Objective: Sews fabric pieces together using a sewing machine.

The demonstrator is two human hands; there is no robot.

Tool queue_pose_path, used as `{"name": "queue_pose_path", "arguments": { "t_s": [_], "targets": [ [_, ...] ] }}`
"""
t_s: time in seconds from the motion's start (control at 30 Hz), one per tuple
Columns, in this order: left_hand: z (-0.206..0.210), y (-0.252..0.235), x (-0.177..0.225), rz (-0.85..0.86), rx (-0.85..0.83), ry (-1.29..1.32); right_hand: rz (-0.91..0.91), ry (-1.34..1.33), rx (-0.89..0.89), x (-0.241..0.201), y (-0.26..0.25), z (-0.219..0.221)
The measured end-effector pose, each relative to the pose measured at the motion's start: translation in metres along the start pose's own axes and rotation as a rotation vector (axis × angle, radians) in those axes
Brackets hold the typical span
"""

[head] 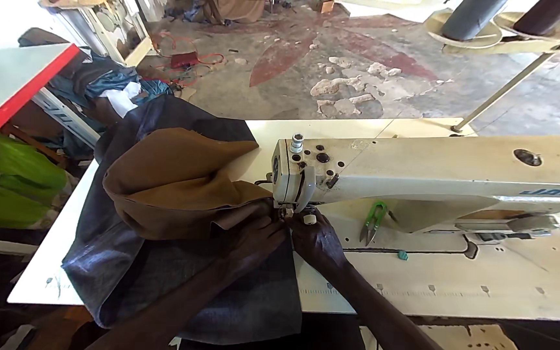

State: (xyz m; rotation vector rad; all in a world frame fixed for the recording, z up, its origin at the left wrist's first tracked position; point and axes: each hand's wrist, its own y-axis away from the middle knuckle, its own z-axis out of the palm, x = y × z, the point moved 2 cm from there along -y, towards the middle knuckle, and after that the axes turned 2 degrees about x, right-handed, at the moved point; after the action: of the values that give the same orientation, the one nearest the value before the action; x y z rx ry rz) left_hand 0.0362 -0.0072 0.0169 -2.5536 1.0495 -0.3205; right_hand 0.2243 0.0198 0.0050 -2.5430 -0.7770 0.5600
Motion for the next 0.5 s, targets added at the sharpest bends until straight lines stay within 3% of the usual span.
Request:
{"name": "queue_pose_path", "arguments": {
  "t_s": [0.2, 0.4, 0.5],
  "targets": [
    [-0.003, 0.001, 0.002, -0.041, 0.0, 0.028, 0.019, -0.01, 0.014, 0.001, 0.0, 0.0],
    [-0.011, 0.031, -0.002, -0.323, 0.092, 0.022, 0.111, -0.132, 0.057, -0.01, 0.022, -0.01],
    [-0.012, 0.029, -0.007, -0.252, 0.056, 0.032, 0.041, -0.093, 0.001, -0.024, 0.032, -0.013]
  ]
}}
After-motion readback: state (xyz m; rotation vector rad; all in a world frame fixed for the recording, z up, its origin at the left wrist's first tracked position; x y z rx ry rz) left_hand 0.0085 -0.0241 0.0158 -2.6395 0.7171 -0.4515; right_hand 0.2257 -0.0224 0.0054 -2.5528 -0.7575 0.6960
